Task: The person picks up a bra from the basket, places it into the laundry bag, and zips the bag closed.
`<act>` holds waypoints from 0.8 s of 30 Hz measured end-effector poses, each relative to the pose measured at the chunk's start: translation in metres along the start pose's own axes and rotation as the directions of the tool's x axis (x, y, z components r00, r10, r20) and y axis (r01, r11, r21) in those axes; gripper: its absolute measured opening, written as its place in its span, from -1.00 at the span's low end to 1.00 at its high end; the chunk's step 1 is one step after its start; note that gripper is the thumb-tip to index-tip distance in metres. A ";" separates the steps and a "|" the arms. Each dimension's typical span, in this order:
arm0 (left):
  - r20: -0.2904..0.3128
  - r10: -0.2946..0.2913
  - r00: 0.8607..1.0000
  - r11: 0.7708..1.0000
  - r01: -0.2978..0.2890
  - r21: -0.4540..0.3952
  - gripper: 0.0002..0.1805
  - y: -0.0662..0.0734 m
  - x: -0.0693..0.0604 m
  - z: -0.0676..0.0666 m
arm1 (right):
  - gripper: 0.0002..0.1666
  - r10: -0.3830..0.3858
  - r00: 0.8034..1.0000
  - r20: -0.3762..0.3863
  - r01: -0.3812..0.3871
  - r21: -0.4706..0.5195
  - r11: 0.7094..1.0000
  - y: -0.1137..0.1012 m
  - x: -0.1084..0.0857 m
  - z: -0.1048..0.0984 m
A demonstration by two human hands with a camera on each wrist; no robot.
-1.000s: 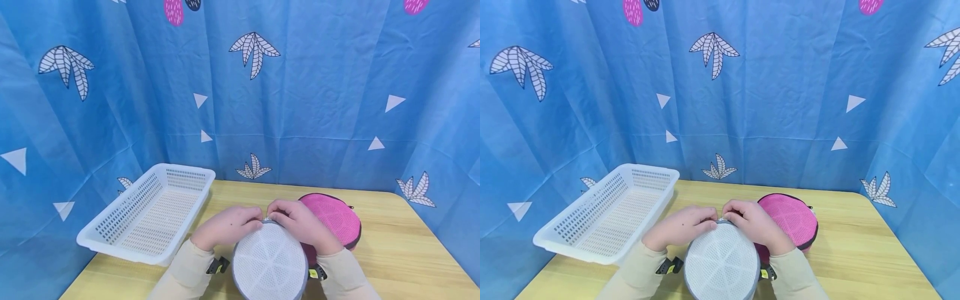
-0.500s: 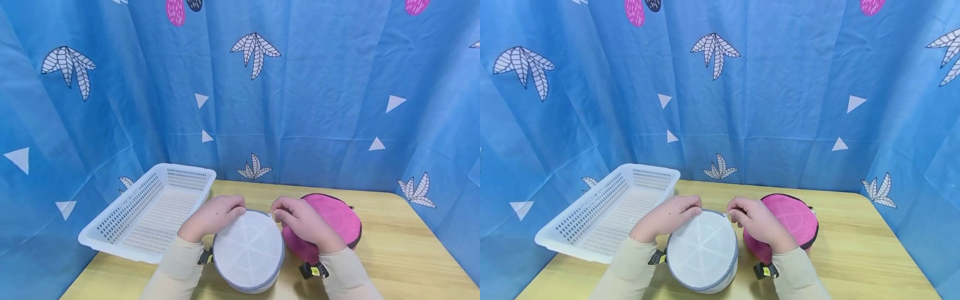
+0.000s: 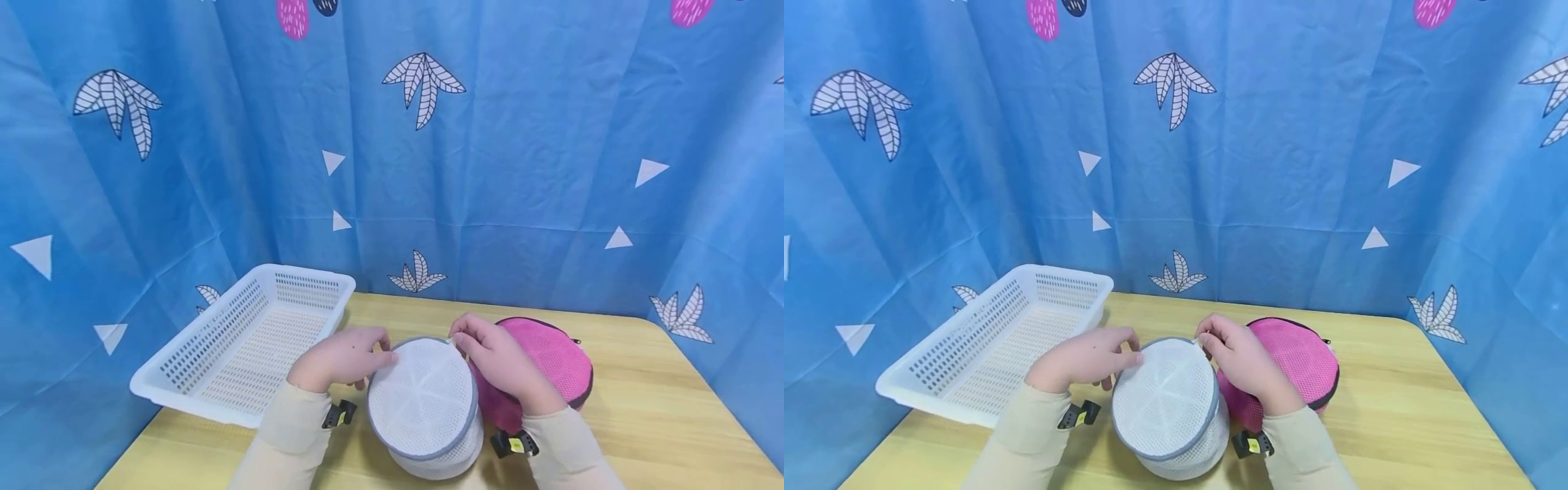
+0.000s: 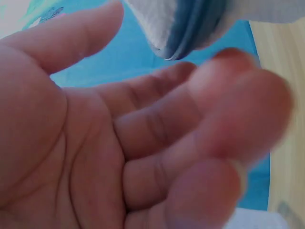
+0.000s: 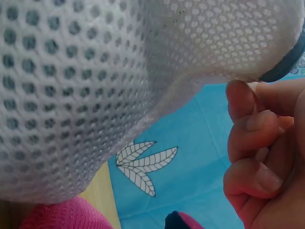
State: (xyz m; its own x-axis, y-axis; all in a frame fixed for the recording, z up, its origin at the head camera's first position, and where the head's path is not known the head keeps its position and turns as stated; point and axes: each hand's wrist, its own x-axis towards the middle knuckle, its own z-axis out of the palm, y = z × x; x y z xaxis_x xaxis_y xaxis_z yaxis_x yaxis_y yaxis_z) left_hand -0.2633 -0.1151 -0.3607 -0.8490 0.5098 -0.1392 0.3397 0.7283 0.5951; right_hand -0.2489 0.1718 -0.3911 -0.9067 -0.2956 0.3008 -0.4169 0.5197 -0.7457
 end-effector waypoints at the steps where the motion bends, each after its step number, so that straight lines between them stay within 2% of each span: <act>1: 0.018 -0.027 0.999 1.000 0.028 -0.011 -0.67 0.000 0.000 0.002 | -0.92 0.012 1.000 0.022 -0.012 0.004 1.000 0.000 0.000 0.000; 5: 0.068 -0.085 0.994 0.995 0.088 -0.040 -0.59 -0.001 0.003 0.009 | -0.73 0.027 0.991 0.130 -0.025 -0.015 1.000 -0.002 -0.001 0.001; 8: 0.086 -0.057 0.995 0.996 0.063 -0.067 -0.60 -0.001 0.004 0.011 | -0.67 0.024 0.983 0.182 -0.016 -0.048 0.999 -0.004 0.000 0.000; 10: 0.086 -0.009 0.996 0.997 0.015 -0.079 -0.64 0.000 0.004 0.011 | -0.68 0.026 0.982 0.185 -0.016 -0.055 0.998 -0.006 0.001 0.000; 13: 0.036 0.061 0.997 0.995 -0.058 -0.082 -0.67 0.002 0.005 0.008 | -0.70 0.044 0.990 0.135 -0.039 -0.038 0.999 -0.006 0.003 -0.001; 16: -0.094 0.067 0.993 0.995 -0.073 -0.065 -0.67 0.004 0.008 0.004 | -0.66 0.098 0.992 0.074 -0.100 0.024 0.995 -0.006 0.003 0.002; 18: -0.213 0.024 0.977 0.997 -0.040 -0.069 -0.66 0.005 0.010 0.002 | -0.60 0.130 0.990 0.047 -0.134 0.088 0.987 -0.005 0.002 0.004; 20: -0.317 -0.033 0.948 0.996 0.004 -0.090 -0.64 0.006 0.014 0.000 | -0.53 0.150 0.987 0.049 -0.156 0.164 0.974 -0.005 0.002 0.006; 22: -0.398 -0.084 0.914 0.991 0.033 -0.133 -0.63 0.007 0.018 -0.003 | -0.47 0.145 0.988 0.053 -0.153 0.219 0.964 -0.004 0.003 0.008; 24: -0.448 -0.110 0.887 0.983 0.032 -0.178 -0.59 0.007 0.022 -0.004 | -0.43 0.141 0.989 0.043 -0.147 0.242 0.959 -0.004 0.005 0.008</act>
State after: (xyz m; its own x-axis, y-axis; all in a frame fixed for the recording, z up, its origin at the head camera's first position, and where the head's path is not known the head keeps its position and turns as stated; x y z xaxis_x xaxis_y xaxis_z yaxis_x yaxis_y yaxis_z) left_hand -0.2817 -0.1009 -0.3563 -0.9720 0.1666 0.1657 0.2346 0.6511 0.7218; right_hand -0.2517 0.1620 -0.3915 -0.9528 -0.2537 0.1667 -0.2507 0.3482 -0.9033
